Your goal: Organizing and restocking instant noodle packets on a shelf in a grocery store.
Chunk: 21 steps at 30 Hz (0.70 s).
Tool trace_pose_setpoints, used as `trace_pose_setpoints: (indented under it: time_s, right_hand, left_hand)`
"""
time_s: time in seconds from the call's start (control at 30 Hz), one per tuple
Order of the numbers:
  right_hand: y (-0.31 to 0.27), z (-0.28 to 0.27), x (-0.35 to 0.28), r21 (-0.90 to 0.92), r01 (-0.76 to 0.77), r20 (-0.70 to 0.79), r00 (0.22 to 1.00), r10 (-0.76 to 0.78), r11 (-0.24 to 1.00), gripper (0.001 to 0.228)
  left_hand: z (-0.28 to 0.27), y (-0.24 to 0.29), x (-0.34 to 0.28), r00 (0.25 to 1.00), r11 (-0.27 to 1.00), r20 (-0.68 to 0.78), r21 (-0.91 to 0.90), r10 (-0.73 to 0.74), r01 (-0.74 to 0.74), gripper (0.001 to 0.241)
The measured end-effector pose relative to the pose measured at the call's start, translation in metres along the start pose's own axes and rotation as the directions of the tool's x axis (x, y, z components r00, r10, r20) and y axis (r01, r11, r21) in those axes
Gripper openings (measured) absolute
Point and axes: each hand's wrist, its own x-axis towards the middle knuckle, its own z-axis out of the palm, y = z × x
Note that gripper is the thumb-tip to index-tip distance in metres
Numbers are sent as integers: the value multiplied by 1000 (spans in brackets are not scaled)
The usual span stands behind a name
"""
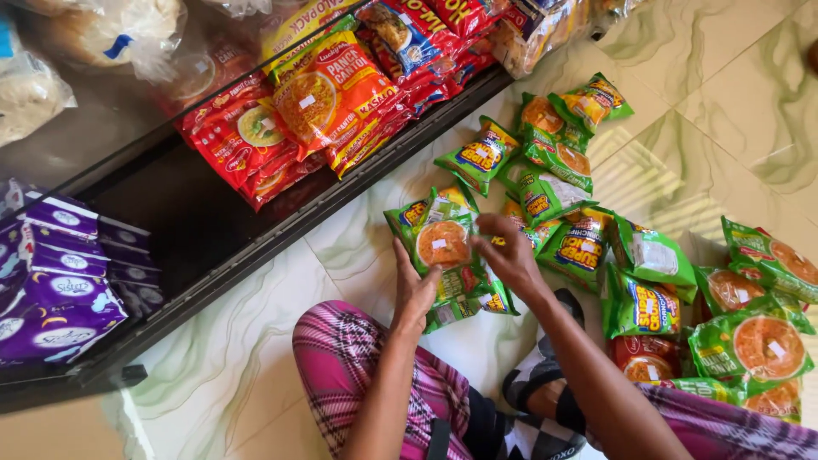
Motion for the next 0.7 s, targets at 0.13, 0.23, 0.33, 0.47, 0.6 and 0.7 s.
trace_pose_setpoints:
  time_s: [0.13,0.23,0.33,0.47,0.6,0.7]
  right_hand:
    - [-2,0,4,10,-200,3,980,199,980,59]
    - [25,6,8,129,-210,-17,977,214,969,61]
    - [30,7,11,214,-229,-42,969,243,950,62]
    - [13,-2,12,578,-354,94,924,372,735,35]
    - [21,-4,14,739,-299,170,950,263,604,10]
    - [21,-5,12,672,-344,137,928,346,656,10]
  left_hand:
    - [-3,16,-6,996,995,22,50,81,-82,105]
    - [-3,28,-9,997,998,64,-50,48,-45,101]
    - [-8,36,-10,995,982,86,-186,43,-26,93]
    - [-13,56,-14,989,955,89,-282,118,-89,69]
    - [-13,60,-15,985,894,93,-438,145,-90,45]
    - [-14,46,-4,996,899,52,-435,71,-41,40]
